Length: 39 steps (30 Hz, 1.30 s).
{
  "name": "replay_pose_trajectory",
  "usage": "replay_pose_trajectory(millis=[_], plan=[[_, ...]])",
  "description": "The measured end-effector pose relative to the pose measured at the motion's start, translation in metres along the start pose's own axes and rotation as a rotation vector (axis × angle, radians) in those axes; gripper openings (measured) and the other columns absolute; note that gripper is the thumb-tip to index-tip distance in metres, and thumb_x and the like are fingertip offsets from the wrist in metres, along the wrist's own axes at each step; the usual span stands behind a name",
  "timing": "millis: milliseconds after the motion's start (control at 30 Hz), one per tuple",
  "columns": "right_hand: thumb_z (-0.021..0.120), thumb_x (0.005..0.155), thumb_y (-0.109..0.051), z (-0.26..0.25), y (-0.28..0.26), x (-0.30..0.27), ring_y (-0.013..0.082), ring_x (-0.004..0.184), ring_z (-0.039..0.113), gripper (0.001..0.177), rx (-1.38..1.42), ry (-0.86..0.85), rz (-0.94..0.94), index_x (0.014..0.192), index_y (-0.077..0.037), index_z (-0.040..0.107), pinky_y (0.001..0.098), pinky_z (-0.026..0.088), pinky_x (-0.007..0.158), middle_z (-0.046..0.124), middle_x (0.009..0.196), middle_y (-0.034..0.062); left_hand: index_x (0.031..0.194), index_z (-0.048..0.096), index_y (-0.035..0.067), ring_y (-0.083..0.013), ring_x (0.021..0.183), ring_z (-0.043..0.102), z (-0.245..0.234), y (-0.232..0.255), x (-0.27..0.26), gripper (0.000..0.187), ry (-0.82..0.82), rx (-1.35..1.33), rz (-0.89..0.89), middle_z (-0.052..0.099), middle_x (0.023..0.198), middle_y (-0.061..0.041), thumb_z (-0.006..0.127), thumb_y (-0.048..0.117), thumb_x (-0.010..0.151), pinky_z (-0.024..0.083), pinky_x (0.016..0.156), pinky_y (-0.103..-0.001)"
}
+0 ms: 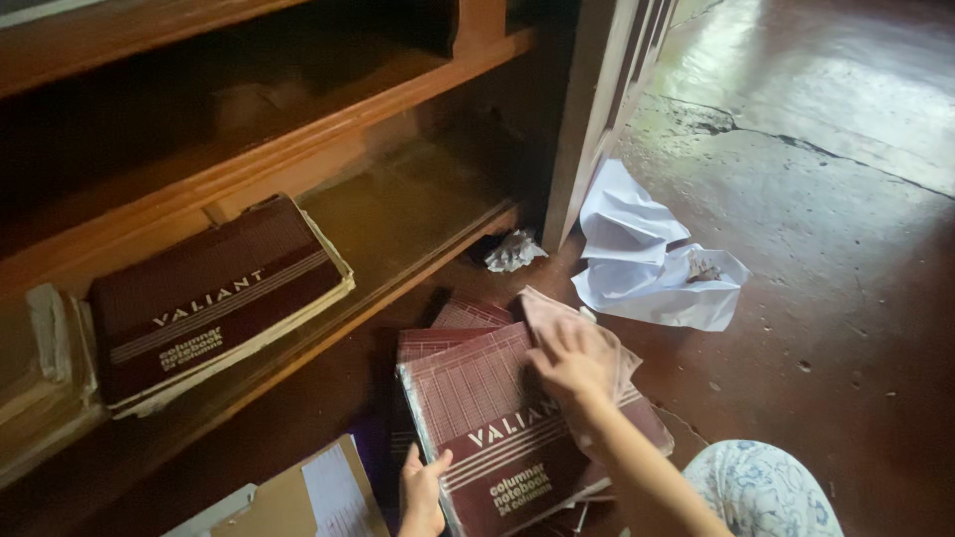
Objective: The person sits on the floor and wipes the covers of several red columnar notebooks with a cloth, then places them on a wooden shelf. The person also flips through a yellow folder containing printed sheets and handles a purple notebook and blue binders, placing them on the shelf.
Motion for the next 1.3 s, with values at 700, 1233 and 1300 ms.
replay_pose_trajectory(millis=[700, 1233, 1300], plan=[[0.065, 0.072, -0.016, 0.026, -0.057, -0.006, 0.0293, 0.137, 0.044, 0.067, -0.010, 0.176, -0.123, 0.139, -0.020, 0.056, 0.0511, 0.031, 0.112, 0.051, 0.145, 0.0099, 0.147, 0.034, 0.003, -0.0225, 0.110, 0.067, -0.042, -0.032, 0.023, 0.073, 0.188, 0.186, -0.040, 0.066, 0.129, -0.012, 0.070, -0.004, 0.084, 0.050, 0.095, -0.034], [0.060, 0.075, -0.010, 0.014, 0.032, -0.049, 0.0267, 0.143, 0.037, 0.072, -0.007, 0.414, 0.172, 0.145, -0.018, 0.048, 0.0501, 0.019, 0.122, 0.042, 0.153, 0.0088, 0.134, 0.055, -0.004, -0.0287, 0.098, 0.070, -0.004, -0.001, -0.011, 0.051, 0.150, -0.024, 0.042, 0.070, 0.119, -0.019, 0.065, -0.003, 0.084, 0.054, 0.088, -0.039], [0.049, 0.103, -0.005, 0.042, -0.024, -0.077, 0.0181, 0.138, 0.048, 0.053, 0.154, 0.296, 0.014, 0.149, -0.030, 0.055, 0.0369, 0.032, 0.122, 0.058, 0.152, 0.0006, 0.135, 0.054, 0.000, -0.0273, 0.100, 0.069, -0.011, -0.011, -0.004, 0.051, 0.178, -0.063, 0.028, 0.071, 0.118, -0.016, 0.066, -0.003, 0.085, 0.055, 0.087, -0.038]])
Point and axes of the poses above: each hand's wrist, its own x-axis towards the middle knuckle, its own z-axis out of the palm, y = z × x, the point moved 10 cm from there along x, towards the middle knuckle
